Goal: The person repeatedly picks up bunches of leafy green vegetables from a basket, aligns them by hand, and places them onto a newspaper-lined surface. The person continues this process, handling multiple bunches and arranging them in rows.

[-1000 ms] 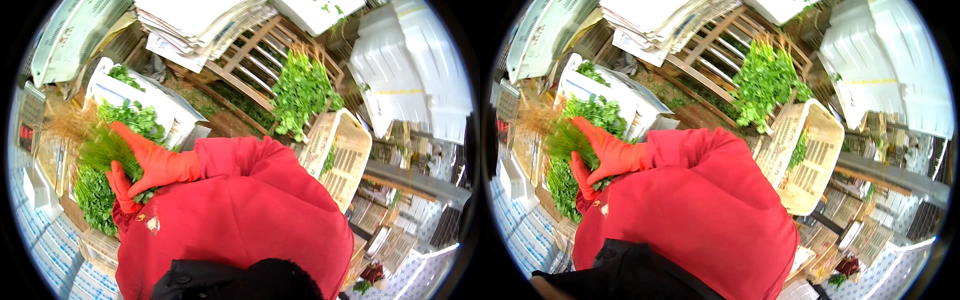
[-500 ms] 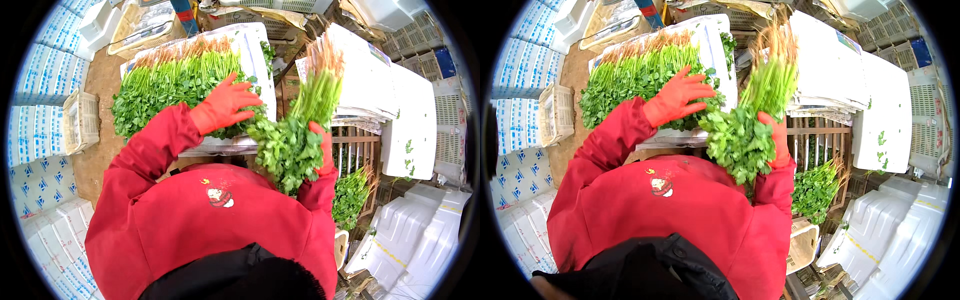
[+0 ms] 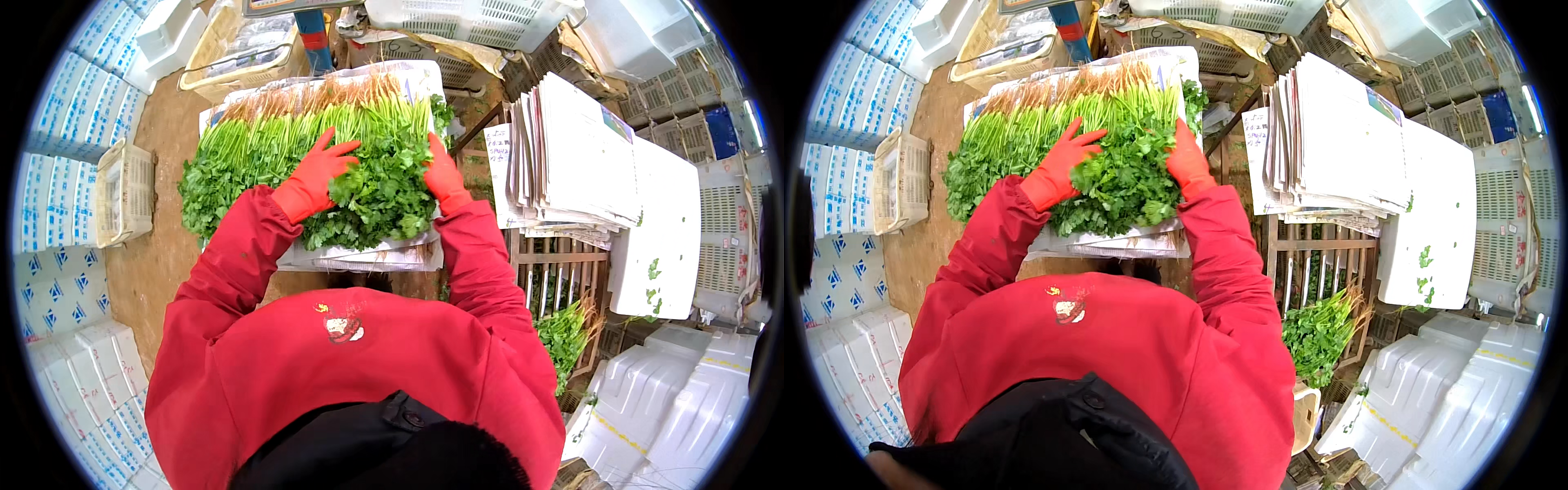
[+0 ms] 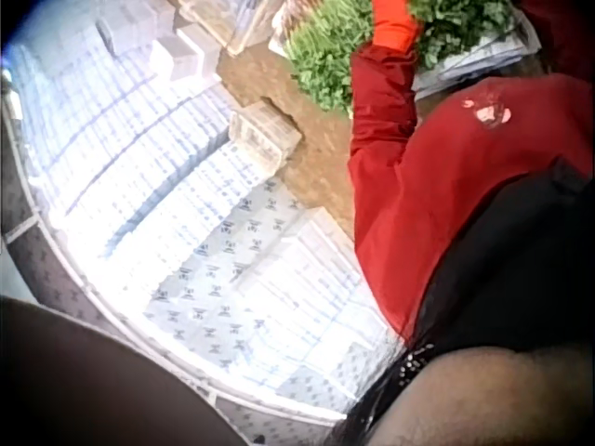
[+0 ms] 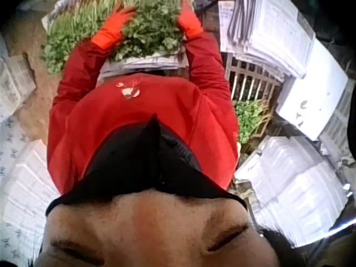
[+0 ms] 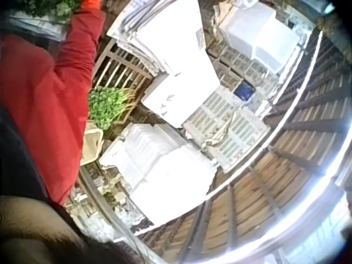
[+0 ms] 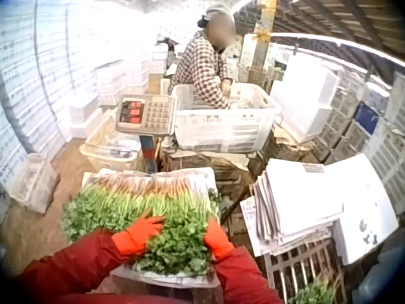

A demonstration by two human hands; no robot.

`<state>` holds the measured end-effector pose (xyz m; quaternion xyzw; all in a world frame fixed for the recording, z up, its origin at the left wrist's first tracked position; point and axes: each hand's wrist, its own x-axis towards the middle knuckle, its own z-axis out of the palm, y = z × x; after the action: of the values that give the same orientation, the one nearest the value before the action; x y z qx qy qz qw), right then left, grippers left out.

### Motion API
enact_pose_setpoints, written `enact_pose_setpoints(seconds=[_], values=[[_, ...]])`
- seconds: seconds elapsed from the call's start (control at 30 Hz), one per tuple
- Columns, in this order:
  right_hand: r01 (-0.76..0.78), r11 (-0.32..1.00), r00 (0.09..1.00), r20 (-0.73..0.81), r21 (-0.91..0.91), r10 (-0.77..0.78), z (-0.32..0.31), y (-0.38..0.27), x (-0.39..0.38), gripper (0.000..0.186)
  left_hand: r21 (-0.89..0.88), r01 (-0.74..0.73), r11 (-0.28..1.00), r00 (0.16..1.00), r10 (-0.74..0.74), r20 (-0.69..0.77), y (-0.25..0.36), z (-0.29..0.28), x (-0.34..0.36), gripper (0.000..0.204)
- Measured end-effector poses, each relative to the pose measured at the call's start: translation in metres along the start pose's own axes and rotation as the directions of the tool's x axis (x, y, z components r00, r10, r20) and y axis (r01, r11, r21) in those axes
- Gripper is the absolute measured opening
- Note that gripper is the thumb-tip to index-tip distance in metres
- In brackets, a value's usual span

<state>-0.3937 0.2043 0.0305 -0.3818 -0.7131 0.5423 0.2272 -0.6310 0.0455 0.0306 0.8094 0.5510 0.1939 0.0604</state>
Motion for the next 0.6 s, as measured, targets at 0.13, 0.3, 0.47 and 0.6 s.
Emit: enact_pose_setpoints(seconds=[0.13, 0.3, 0.47, 0.6], values=[[0.123, 0.985, 0.992, 0.022, -0.122, -0.121, -0.016, 0.019, 0.013, 0.078, -0.047, 0.094, 0.994, 0.992, -0.090, 0.085, 0.026, -0.047, 0.003, 0.029], [0.083, 0.984, 0.993, 0.097, -0.156, -0.068, 0.019, 0.010, -0.003, 0.086, -0.380, 0.191, 0.905, 0.842, -0.350, -0.411, 0.086, -0.067, 0.018, 0.034], [-0.056, 0.951, 0.995, 0.093, 0.304, 0.029, 0.033, 0.099, -0.004, 0.075, -0.173, 0.080, 0.982, 0.979, -0.110, -0.173, 0.077, 0.031, 0.029, 0.045], [-0.063, 0.984, 0.992, 0.101, -0.167, 0.081, -0.027, 0.022, -0.004, 0.072, -0.088, 0.052, 0.995, 0.993, -0.060, -0.097, 0.068, 0.019, 0.030, 0.052]])
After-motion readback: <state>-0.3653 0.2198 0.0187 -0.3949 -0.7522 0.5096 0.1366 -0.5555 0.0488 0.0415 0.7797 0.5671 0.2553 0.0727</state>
